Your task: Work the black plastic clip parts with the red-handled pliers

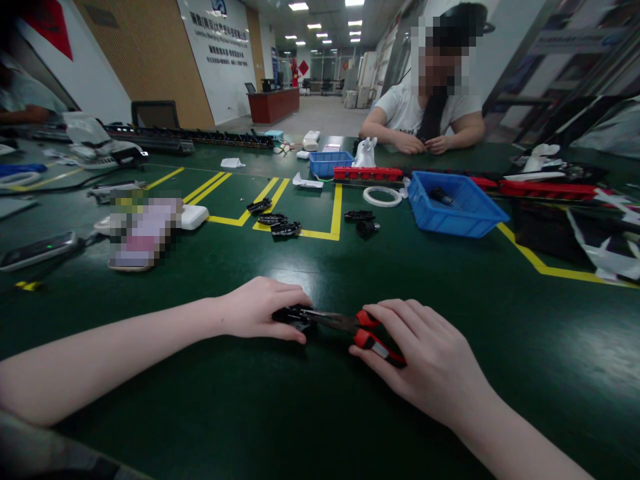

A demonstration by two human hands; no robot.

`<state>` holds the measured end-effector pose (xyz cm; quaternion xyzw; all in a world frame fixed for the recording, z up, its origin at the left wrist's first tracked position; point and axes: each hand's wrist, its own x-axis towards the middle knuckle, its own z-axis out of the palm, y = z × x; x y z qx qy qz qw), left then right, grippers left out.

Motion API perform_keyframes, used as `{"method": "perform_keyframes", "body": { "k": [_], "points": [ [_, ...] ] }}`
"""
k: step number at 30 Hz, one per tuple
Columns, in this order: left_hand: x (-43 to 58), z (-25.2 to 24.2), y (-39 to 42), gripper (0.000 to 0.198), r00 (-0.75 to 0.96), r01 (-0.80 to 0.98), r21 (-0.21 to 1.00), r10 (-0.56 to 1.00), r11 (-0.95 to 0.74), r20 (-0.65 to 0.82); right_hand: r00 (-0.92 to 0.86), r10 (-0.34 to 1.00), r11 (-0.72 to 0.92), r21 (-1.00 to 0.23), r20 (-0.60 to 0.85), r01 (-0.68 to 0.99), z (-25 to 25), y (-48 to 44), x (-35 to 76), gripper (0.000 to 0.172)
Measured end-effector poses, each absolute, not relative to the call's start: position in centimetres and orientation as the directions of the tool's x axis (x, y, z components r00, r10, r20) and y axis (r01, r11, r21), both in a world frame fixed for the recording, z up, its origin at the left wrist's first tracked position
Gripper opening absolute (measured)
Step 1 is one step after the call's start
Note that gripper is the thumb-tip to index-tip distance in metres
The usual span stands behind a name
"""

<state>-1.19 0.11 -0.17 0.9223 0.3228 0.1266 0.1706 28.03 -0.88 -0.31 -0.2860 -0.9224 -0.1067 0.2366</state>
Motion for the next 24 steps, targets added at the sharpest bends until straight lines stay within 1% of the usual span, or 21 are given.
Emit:
{"method": "perform_keyframes", "body": {
  "k": [3,11,14,17,21,24],
  "points": [
    [-1.2,-0.2,0.1,0.045,0.760,0.547,0.391,0.635,-0.740,0.138,-0.730,0.455,0.813,0.096,0.510,0.574,-0.2,-1.0,27.9,0.035],
    [-1.2,-0.3,0.3,0.046,0.752,0.547,0.424,0.646,-0.722,0.131,-0.748,0.382,0.776,0.250,0.543,0.579,0.2,-1.2,27.6,0.034],
    [-1.3,-0.3,0.4,0.045,0.747,0.547,0.453,0.654,-0.704,0.115,-0.750,0.367,0.770,0.273,0.550,0.577,0.2,-1.2,27.6,0.033],
    [-1.3,-0.3,0.4,0.044,0.739,0.539,0.491,0.664,-0.684,0.114,-0.747,0.393,0.770,0.252,0.536,0.586,-0.1,-1.1,27.7,0.031],
    [-1.3,-0.2,0.3,0.045,0.729,0.541,0.506,0.674,-0.672,0.116,-0.749,0.461,0.779,0.186,0.476,0.598,-0.6,-0.8,28.0,0.023],
    [-1.3,-0.1,0.3,0.045,0.729,0.539,0.518,0.676,-0.663,0.107,-0.755,0.492,0.797,0.124,0.433,0.591,-0.8,-0.6,28.3,0.026]
  ]
}}
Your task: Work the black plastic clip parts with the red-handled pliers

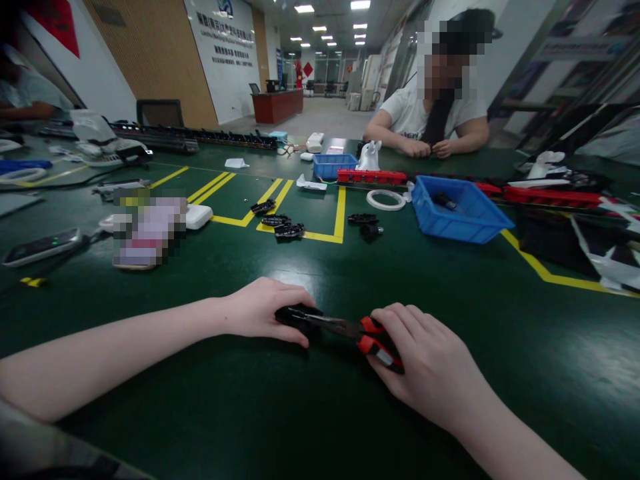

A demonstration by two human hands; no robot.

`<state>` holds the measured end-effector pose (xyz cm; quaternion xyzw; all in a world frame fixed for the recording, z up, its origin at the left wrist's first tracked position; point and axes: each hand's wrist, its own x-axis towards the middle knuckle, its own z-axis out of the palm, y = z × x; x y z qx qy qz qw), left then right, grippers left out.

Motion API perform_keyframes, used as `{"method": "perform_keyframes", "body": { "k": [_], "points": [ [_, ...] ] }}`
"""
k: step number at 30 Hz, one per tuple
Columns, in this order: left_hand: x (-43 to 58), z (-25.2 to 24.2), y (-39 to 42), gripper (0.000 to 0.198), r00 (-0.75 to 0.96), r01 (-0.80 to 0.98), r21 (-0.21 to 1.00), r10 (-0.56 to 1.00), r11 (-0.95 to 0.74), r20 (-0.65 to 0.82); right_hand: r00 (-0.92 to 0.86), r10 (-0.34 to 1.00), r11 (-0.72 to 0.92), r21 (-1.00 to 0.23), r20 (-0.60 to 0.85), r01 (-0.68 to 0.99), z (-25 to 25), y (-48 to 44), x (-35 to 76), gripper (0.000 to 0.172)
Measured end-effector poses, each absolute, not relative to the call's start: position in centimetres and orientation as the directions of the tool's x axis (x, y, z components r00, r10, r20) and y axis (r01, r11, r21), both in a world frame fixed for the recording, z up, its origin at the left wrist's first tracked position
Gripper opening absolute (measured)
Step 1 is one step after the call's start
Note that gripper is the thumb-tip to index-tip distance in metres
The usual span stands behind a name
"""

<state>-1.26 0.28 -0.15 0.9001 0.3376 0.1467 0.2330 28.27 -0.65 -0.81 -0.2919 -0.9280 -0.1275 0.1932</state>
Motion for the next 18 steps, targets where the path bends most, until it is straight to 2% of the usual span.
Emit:
{"method": "perform_keyframes", "body": {
  "k": [12,15,18],
  "points": [
    [-1.41,-0.09,0.40,0.044,0.730,0.518,0.574,0.677,-0.635,0.090,-0.681,0.661,0.748,-0.207,0.314,0.630,-1.00,-0.80,27.81,0.026],
    [-1.41,-0.10,0.46,0.043,0.743,0.504,0.570,0.662,-0.649,0.098,-0.674,0.673,0.739,-0.238,0.304,0.630,-0.86,-0.82,27.72,0.026],
    [-1.37,-0.15,0.47,0.042,0.754,0.500,0.554,0.649,-0.665,0.099,-0.681,0.662,0.748,-0.211,0.313,0.629,-0.76,-0.86,27.73,0.025]
  ]
}}
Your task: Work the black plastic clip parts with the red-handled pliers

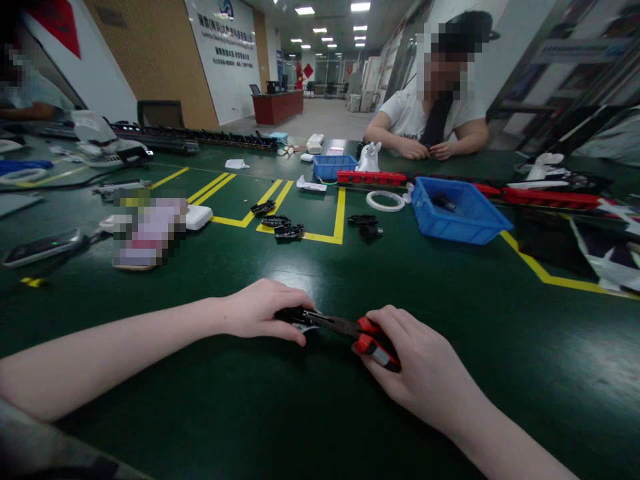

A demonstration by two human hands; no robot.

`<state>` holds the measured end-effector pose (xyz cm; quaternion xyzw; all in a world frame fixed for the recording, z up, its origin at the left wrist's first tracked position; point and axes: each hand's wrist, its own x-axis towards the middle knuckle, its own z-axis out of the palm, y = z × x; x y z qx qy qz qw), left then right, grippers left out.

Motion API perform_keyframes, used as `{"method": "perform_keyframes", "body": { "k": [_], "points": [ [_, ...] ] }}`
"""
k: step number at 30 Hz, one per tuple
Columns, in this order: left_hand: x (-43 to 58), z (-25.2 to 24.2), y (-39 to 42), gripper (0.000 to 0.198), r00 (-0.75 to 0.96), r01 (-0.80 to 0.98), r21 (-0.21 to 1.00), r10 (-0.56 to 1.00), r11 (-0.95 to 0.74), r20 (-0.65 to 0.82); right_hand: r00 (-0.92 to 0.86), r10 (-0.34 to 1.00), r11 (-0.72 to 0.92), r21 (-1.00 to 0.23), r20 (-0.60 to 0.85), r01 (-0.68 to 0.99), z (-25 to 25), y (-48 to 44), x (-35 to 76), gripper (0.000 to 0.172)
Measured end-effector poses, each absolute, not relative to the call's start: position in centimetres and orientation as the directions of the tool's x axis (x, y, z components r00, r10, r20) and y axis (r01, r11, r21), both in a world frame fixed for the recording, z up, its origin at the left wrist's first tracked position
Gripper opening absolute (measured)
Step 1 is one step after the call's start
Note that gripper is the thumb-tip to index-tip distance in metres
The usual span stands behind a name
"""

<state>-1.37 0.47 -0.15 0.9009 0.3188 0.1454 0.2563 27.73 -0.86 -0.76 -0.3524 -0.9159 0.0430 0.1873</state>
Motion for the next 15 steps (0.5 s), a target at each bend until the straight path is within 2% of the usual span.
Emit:
{"method": "perform_keyframes", "body": {
  "k": [8,15],
  "points": [
    [-1.35,-0.14,0.46,0.042,0.764,0.504,0.523,0.638,-0.688,0.103,-0.717,0.577,0.785,-0.023,0.393,0.619,-0.88,-0.84,27.93,0.027],
    [-1.34,-0.08,0.36,0.044,0.740,0.532,0.535,0.667,-0.656,0.082,-0.739,0.526,0.801,0.047,0.422,0.597,-0.80,-0.57,28.04,0.027]
  ]
}}
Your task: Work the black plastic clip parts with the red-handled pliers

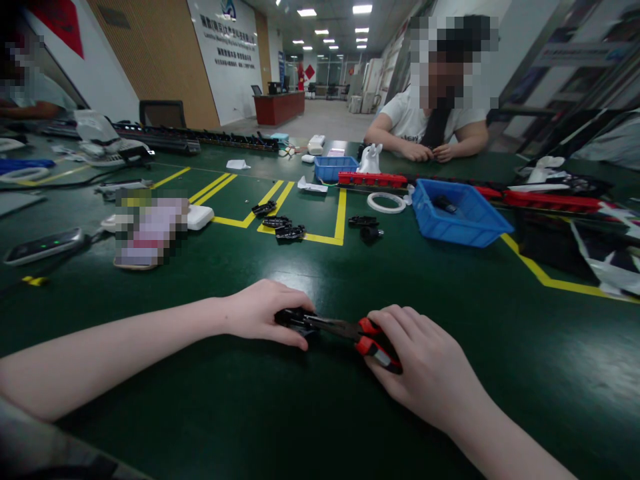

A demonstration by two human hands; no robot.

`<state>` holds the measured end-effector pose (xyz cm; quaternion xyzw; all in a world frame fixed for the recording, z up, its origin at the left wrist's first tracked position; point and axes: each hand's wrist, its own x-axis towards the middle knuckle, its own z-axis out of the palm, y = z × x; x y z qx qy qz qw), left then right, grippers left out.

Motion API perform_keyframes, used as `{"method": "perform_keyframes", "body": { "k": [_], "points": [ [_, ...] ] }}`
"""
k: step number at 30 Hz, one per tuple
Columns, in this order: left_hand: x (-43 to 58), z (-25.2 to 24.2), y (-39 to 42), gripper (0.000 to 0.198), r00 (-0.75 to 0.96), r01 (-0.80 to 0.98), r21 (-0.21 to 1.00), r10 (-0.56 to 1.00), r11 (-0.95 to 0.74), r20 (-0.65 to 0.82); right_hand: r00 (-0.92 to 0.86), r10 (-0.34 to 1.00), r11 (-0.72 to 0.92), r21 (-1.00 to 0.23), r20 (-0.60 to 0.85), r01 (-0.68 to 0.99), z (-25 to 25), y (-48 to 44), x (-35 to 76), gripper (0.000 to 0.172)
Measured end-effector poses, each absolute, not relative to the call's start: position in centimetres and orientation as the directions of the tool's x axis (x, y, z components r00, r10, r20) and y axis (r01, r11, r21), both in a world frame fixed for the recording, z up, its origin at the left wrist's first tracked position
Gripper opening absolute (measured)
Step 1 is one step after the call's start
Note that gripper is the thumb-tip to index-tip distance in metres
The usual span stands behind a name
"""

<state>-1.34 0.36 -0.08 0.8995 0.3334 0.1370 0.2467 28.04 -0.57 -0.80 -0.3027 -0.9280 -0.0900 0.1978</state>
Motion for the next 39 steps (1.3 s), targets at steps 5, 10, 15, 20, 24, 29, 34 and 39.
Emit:
{"method": "perform_keyframes", "body": {
  "k": [5,10,15,20,24,29,34,39],
  "points": [
    [-1.26,-0.16,0.32,0.042,0.745,0.533,0.512,0.660,-0.674,0.095,-0.741,0.515,0.797,0.077,0.431,0.599,-0.85,-0.56,28.08,0.029],
    [-1.24,-0.17,0.33,0.041,0.759,0.531,0.486,0.644,-0.694,0.092,-0.752,0.504,0.807,0.078,0.425,0.585,-0.69,-0.67,27.97,0.028],
    [-1.09,-0.41,0.24,0.046,0.756,0.540,0.397,0.635,-0.742,0.161,-0.758,0.500,0.806,0.094,0.420,0.584,-0.62,-0.49,27.93,0.028],
    [-1.05,-0.70,0.25,0.047,0.736,0.565,0.334,0.644,-0.754,0.208,-0.724,0.529,0.789,0.056,0.443,0.611,-0.76,-0.24,27.96,0.028],
    [-1.10,-0.70,0.25,0.047,0.731,0.571,0.321,0.646,-0.756,0.220,-0.694,0.558,0.776,0.010,0.455,0.631,-0.73,-0.25,27.92,0.030],
    [-1.10,-0.59,0.16,0.046,0.731,0.568,0.328,0.646,-0.755,0.221,-0.685,0.571,0.774,-0.018,0.452,0.633,-0.61,-0.21,27.92,0.032],
    [-1.09,-0.47,0.16,0.044,0.735,0.569,0.345,0.650,-0.747,0.196,-0.689,0.570,0.779,-0.029,0.447,0.626,-0.60,-0.25,28.00,0.034],
    [-1.04,-0.33,0.16,0.045,0.746,0.570,0.349,0.647,-0.744,0.161,-0.705,0.539,0.796,-0.005,0.462,0.605,-0.59,-0.41,27.96,0.033]
  ]
}}
